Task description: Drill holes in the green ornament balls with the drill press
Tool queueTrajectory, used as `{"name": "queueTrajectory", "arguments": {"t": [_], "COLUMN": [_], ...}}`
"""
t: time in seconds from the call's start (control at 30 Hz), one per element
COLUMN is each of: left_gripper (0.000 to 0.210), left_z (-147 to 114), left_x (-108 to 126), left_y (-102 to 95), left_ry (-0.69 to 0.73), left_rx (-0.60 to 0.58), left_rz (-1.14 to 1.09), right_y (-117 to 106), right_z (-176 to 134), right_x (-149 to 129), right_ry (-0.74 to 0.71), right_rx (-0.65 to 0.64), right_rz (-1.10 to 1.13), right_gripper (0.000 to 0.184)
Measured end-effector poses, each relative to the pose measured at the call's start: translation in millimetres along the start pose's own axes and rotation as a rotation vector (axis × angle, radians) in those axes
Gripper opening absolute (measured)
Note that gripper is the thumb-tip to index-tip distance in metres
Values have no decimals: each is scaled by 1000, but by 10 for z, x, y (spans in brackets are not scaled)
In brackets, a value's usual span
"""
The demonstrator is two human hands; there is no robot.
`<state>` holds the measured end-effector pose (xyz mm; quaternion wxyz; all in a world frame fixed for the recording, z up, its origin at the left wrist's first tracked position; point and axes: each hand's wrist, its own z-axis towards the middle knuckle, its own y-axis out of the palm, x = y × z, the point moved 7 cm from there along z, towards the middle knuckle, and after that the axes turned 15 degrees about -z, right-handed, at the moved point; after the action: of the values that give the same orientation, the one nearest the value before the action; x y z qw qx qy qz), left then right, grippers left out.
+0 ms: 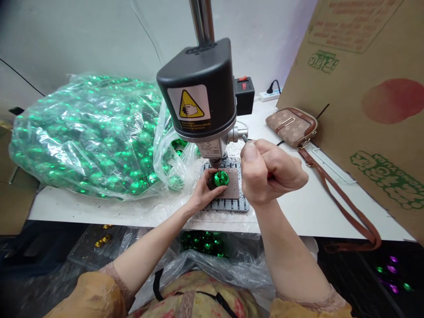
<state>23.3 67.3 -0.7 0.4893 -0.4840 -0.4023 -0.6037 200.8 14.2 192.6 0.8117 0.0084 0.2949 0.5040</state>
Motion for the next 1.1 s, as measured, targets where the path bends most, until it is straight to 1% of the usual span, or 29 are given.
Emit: {"name": "queueTrajectory", "arguments": {"t": [0.23, 0.4, 0.63, 0.7, 0.8, 0.87, 0.9, 0.97, 1.0, 1.03, 1.07, 1.1], "left_gripper": [57, 56, 53, 54, 55, 55, 54, 52, 51, 50, 50, 50], "left_z": [-1, 1, -11, -11, 2, -4, -24, -133, -229, -352, -499, -672], "left_x": [-8, 3, 5, 3, 11, 42, 70, 147, 198, 259, 332, 410], "left_y": [7, 2, 2, 2, 21, 33, 27, -20, -50, -68, -64, -36], "left_ry": [-10, -3, -1, -3, -18, -21, -13, 20, 52, 105, 193, 313], "left_rx": [-15, -6, 3, 4, 10, 46, 84, 207, 268, 303, 295, 245], "left_rz": [-13, -9, 3, 6, -11, -16, -1, 90, 162, 239, 307, 364], "right_y": [9, 3, -54, -39, 49, 109, 143, 221, 247, 263, 267, 264], "right_z": [-8, -18, -160, -128, 52, 212, 285, 394, 428, 448, 457, 457], "right_x": [-53, -21, 15, -12, -81, -72, -62, -46, -41, -37, -36, -38], "right_ry": [-70, -71, -113, -91, -23, 106, 167, 256, 281, 295, 298, 290], "right_rx": [21, -4, -9, 12, 21, 39, 34, -8, -22, -32, -34, -34], "right_rz": [1, 26, 49, 50, 55, 17, 7, 20, 34, 43, 45, 40], "right_gripper": [51, 52, 49, 49, 45, 44, 44, 44, 44, 44, 43, 43]}}
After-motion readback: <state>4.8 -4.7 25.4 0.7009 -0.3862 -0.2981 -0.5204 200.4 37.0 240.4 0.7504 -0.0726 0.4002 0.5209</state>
